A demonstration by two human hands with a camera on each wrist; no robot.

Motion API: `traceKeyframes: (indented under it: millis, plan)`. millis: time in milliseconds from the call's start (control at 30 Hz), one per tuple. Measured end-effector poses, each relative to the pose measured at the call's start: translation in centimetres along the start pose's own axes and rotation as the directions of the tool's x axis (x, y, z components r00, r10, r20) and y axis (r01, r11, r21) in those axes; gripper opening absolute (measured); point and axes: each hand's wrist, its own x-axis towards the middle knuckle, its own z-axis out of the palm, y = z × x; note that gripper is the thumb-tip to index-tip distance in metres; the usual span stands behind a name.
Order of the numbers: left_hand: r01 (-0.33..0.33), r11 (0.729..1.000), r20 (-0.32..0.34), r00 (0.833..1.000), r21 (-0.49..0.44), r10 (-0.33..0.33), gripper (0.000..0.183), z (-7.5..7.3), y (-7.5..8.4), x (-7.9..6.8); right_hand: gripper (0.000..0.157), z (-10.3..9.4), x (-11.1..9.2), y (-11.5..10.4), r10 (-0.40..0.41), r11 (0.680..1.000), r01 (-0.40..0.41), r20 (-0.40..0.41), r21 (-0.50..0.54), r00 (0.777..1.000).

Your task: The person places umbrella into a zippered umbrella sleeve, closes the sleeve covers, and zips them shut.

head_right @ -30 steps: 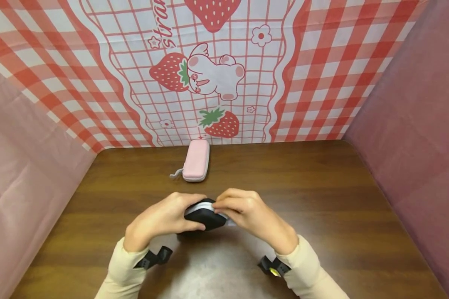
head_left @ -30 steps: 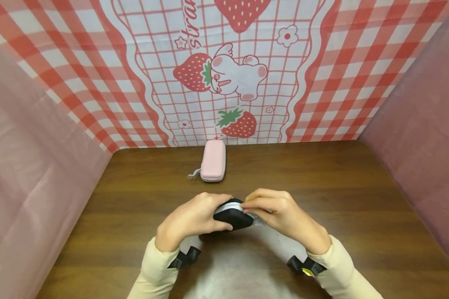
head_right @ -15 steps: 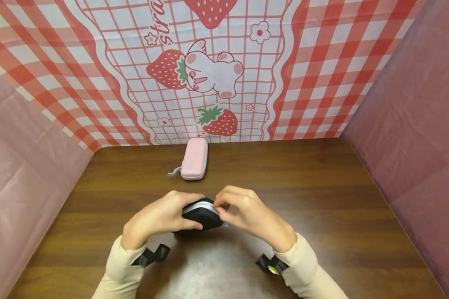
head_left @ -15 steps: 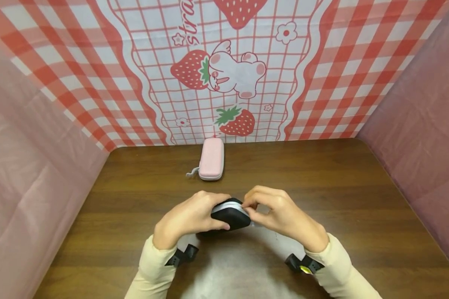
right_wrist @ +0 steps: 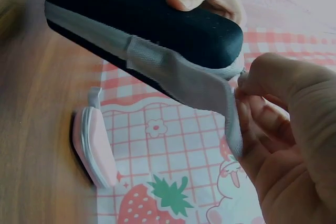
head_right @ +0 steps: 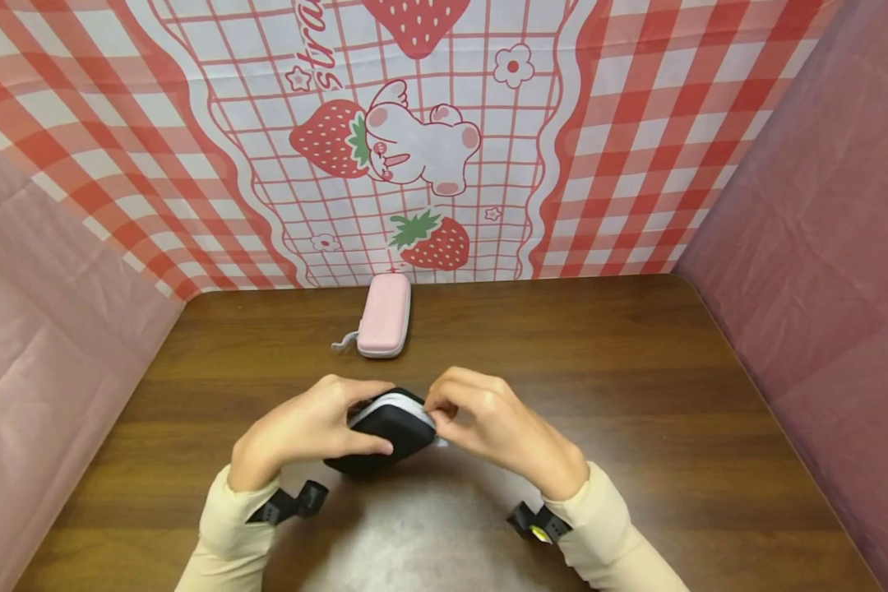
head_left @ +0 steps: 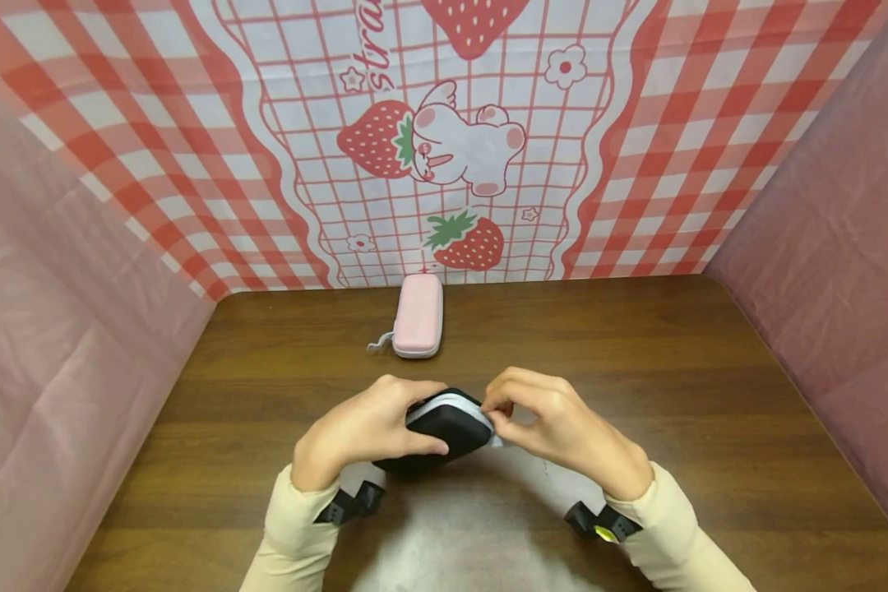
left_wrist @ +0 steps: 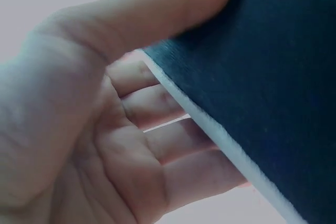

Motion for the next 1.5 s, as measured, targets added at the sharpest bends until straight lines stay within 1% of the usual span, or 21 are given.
traceKeyframes:
  millis: [133, 200, 300, 433, 667, 900, 1100, 1200, 1333, 1500]
  plan:
    - [0.01, 1.0, -0.016, 1.0, -0.01, -0.01, 0.049, -0.1, -0.2, -0.2, 0.017, 0.0, -0.1, -0.1, 0.021, 1.0, -0.021, -0.001, 0.022, 1.0]
    - [0.005, 1.0, -0.024, 1.0, -0.009, -0.006, 0.05, -0.2, -0.3, -0.2, 0.016, 0.0, -0.1, -0.1, 0.033, 0.999, -0.033, 0.004, 0.034, 0.999]
    - [-0.009, 1.0, -0.038, 0.999, -0.01, 0.009, 0.05, -0.2, -0.6, -0.3, 0.017, 0.0, -0.1, -0.1, 0.03, 0.998, -0.031, 0.008, 0.046, 1.0]
    - [-0.01, 1.0, -0.055, 0.998, -0.024, 0.009, 0.052, -0.3, -0.8, -0.4, 0.021, -0.1, -0.1, -0.1, 0.018, 0.999, -0.018, 0.01, 0.046, 1.0]
    - [-0.017, 0.999, -0.062, 0.998, -0.051, 0.014, 0.053, -0.5, -1.1, -0.6, 0.027, -0.1, -0.1, -0.1, 0.023, 0.998, -0.024, 0.012, 0.051, 1.0]
    - [-0.033, 0.996, -0.072, 0.997, -0.08, 0.027, 0.052, -0.6, -1.7, -0.6, 0.025, -0.2, -0.1, -0.1, 0.065, 0.995, -0.065, 0.008, 0.081, 0.998]
    - [-0.048, 0.997, -0.091, 0.995, -0.055, 0.043, 0.052, -0.6, -1.9, -0.6, 0.024, -0.2, -0.1, -0.1, 0.064, 0.995, -0.065, 0.016, 0.076, 0.998]
    - [-0.052, 0.998, -0.106, 0.993, -0.045, 0.047, 0.053, -0.7, -2.0, -0.6, 0.025, -0.2, -0.2, 0.0, 0.055, 0.997, -0.055, 0.015, 0.054, 0.998]
    - [-0.04, 0.998, -0.111, 0.993, -0.057, 0.033, 0.054, -0.8, -2.1, -0.6, 0.024, -0.3, -0.2, 0.0, 0.056, 0.998, -0.057, 0.016, 0.033, 0.998]
    - [-0.031, 0.997, -0.123, 0.992, -0.077, 0.022, 0.055, -0.8, -2.3, -0.7, 0.017, -0.2, -0.3, 0.0, 0.088, 0.994, -0.091, 0.043, 0.062, 0.995]
